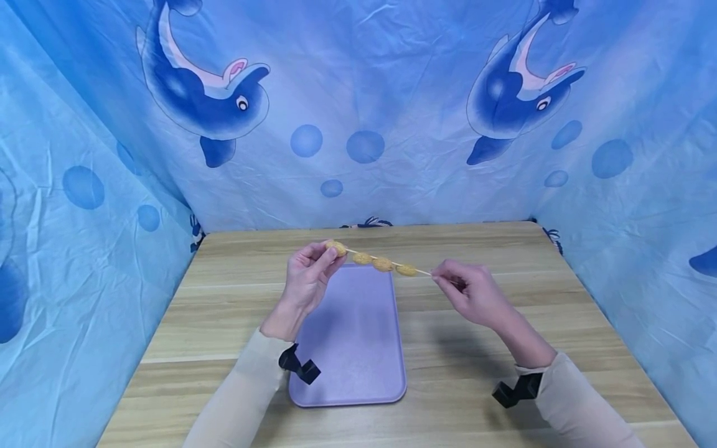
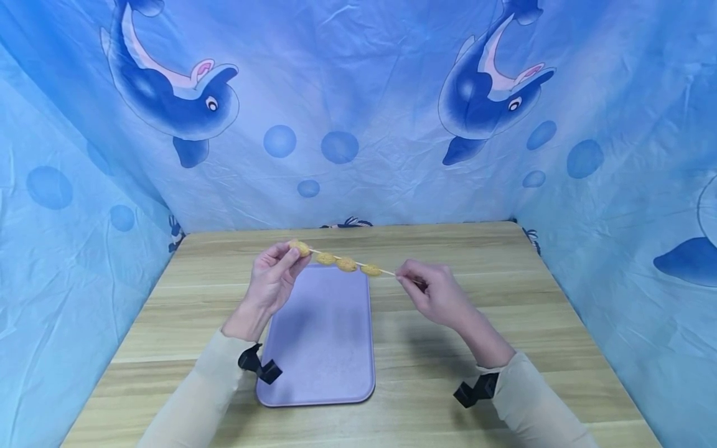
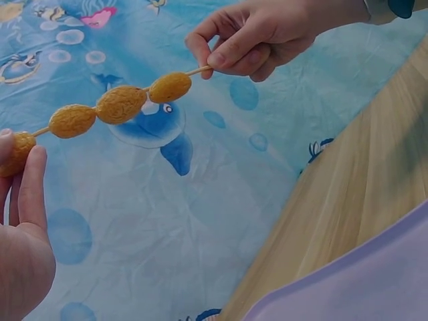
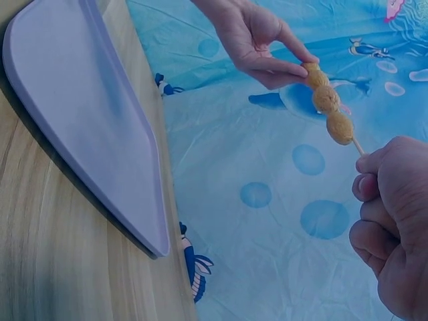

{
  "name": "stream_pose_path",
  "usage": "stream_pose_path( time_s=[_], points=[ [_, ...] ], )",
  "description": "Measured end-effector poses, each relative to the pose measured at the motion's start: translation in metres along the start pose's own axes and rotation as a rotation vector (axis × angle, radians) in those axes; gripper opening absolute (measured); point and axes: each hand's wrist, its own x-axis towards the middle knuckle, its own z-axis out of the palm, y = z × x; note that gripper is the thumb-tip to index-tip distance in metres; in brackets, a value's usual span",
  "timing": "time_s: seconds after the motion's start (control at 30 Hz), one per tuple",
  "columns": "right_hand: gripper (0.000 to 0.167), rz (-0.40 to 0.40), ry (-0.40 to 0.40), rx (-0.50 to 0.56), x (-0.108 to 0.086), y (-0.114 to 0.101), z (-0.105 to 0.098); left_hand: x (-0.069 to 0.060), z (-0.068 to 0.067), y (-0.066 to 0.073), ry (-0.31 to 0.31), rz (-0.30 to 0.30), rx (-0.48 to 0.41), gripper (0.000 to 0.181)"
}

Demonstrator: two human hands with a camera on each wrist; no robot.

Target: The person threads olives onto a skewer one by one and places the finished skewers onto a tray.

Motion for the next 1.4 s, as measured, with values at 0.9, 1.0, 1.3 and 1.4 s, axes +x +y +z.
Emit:
stream_pose_path(
  time_s=[0.9, 1.0, 1.3, 1.4],
  points=[
    [0.024, 0.007, -0.024, 0.029, -0.001, 0.002, 0.001, -0.004, -0.001, -0.004, -0.018, -0.020, -0.013, 0.012],
    [0.024, -0.019, -0.020, 0.008, -0.001, 0.002, 0.000, -0.003, -0.001, -0.005, -0.019, -0.017, -0.016, 0.011],
    [0.026, -0.141, 0.079, -0.082, 0.006, 0.000, 0.002, -0.004, 0.004, -0.006, 0.019, -0.048, -0.083, 0.008],
    [0.027, -0.182, 0.097, -0.103, 0.009, 0.000, 0.002, -0.004, 0.004, -0.006, 0.025, -0.036, -0.086, 0.007]
  ],
)
